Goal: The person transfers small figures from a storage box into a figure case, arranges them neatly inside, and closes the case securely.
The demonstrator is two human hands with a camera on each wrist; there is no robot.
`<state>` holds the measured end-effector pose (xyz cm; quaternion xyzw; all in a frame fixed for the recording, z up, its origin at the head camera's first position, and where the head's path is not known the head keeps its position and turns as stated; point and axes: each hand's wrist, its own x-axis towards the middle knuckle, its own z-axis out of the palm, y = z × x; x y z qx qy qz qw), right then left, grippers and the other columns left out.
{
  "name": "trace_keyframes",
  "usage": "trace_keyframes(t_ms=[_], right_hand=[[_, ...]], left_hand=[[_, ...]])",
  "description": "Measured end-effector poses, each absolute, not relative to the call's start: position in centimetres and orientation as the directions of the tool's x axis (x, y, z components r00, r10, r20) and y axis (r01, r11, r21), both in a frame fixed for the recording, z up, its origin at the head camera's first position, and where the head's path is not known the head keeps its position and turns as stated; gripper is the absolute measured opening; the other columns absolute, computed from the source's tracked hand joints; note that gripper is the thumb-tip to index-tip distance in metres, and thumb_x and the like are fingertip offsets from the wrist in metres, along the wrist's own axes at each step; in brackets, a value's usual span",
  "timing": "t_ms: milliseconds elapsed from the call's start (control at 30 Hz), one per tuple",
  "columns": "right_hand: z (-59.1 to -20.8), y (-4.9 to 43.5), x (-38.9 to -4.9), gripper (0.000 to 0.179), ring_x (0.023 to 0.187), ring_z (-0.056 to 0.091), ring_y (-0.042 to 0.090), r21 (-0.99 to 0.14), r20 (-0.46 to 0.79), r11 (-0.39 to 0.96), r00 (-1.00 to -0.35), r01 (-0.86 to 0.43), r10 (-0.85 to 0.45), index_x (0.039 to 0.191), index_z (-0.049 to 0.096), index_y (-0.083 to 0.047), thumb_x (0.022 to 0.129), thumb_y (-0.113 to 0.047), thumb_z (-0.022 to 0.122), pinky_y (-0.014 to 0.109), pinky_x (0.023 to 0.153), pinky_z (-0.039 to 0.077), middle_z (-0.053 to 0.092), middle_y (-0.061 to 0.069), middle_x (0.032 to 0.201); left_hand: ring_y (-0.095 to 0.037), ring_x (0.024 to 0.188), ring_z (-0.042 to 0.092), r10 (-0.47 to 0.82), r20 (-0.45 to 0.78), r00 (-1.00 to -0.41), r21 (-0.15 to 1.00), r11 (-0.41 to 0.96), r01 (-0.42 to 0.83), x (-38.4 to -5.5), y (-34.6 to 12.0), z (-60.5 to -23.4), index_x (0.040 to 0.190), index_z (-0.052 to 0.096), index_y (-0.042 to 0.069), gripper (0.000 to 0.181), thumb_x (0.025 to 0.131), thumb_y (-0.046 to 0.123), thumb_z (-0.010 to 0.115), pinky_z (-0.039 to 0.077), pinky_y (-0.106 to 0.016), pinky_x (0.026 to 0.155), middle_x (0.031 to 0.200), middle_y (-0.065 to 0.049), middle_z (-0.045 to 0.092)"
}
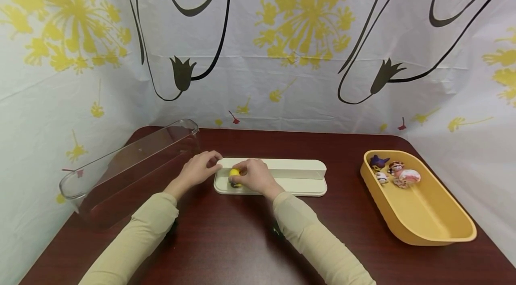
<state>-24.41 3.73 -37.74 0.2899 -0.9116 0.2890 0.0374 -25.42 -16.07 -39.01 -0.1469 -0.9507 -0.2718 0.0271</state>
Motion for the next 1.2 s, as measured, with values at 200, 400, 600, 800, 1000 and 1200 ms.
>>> trace_keyframes(t_ms=[200, 400, 600, 800, 1000, 1200], right_hand=[[-37.7, 3.7, -24.5, 0.029, 0.070, 0.051, 0.011, -0.484, 0.254, 0.678, -0.830, -0.553, -0.496, 0.094, 0.069, -0.009, 0.073, -0.029, 0.072, 0.026, 0.062, 0.040, 0.060, -0.001, 0.078], [-37.8, 3.6, -24.6, 0.028, 0.069, 0.050, 0.010, -0.488, 0.262, 0.680, -0.836, -0.546, -0.483, 0.091, 0.068, -0.009, 0.072, -0.029, 0.072, 0.024, 0.062, 0.040, 0.055, -0.001, 0.074], [-37.8, 3.8, -24.5, 0.030, 0.070, 0.052, 0.012, -0.487, 0.276, 0.673, -0.829, -0.557, -0.487, 0.092, 0.067, -0.008, 0.072, -0.030, 0.072, 0.025, 0.063, 0.041, 0.058, 0.000, 0.075], [-37.2, 4.4, -24.6, 0.036, 0.072, 0.057, 0.014, -0.519, 0.297, 0.637, -0.819, -0.570, -0.491, 0.095, 0.066, -0.004, 0.073, -0.031, 0.072, 0.025, 0.062, 0.043, 0.061, 0.005, 0.080], [-36.0, 5.4, -24.9, 0.034, 0.066, 0.060, 0.011, -0.543, 0.300, 0.635, -0.833, -0.549, -0.464, 0.097, 0.066, -0.005, 0.074, -0.030, 0.071, 0.023, 0.058, 0.044, 0.061, 0.008, 0.084], [-34.9, 6.5, -25.3, 0.030, 0.070, 0.059, 0.012, -0.542, 0.303, 0.649, -0.844, -0.534, -0.442, 0.096, 0.066, -0.009, 0.075, -0.030, 0.070, 0.024, 0.062, 0.044, 0.062, 0.003, 0.084]], left_hand=[[-0.019, 0.086, 0.054, 0.268, 0.130, -0.955, 0.512, 0.806, 0.296, -25.5, -16.0, -39.1, 0.105, 0.057, 0.017, 0.022, 0.085, 0.028, 0.058, 0.042, -0.040, 0.067, 0.097, -0.003, 0.057], [-0.020, 0.086, 0.054, 0.269, 0.130, -0.954, 0.512, 0.806, 0.297, -25.5, -16.0, -39.0, 0.105, 0.057, 0.017, 0.022, 0.085, 0.028, 0.058, 0.042, -0.040, 0.067, 0.097, -0.003, 0.056], [-0.020, 0.086, 0.054, 0.268, 0.129, -0.955, 0.504, 0.811, 0.296, -25.4, -15.9, -38.9, 0.104, 0.057, 0.017, 0.022, 0.085, 0.027, 0.059, 0.042, -0.041, 0.066, 0.096, -0.003, 0.057], [-0.019, 0.086, 0.054, 0.258, 0.121, -0.959, 0.488, 0.825, 0.284, -25.5, -15.8, -39.0, 0.104, 0.057, 0.018, 0.021, 0.085, 0.027, 0.059, 0.042, -0.041, 0.068, 0.096, -0.002, 0.057], [-0.020, 0.087, 0.054, 0.247, 0.107, -0.963, 0.491, 0.829, 0.267, -25.5, -15.8, -39.0, 0.104, 0.057, 0.018, 0.021, 0.085, 0.027, 0.059, 0.042, -0.043, 0.070, 0.097, -0.002, 0.057], [-0.021, 0.089, 0.054, 0.248, 0.102, -0.963, 0.497, 0.826, 0.266, -25.5, -15.8, -38.9, 0.106, 0.057, 0.017, 0.023, 0.085, 0.027, 0.058, 0.041, -0.044, 0.071, 0.099, -0.003, 0.057]])
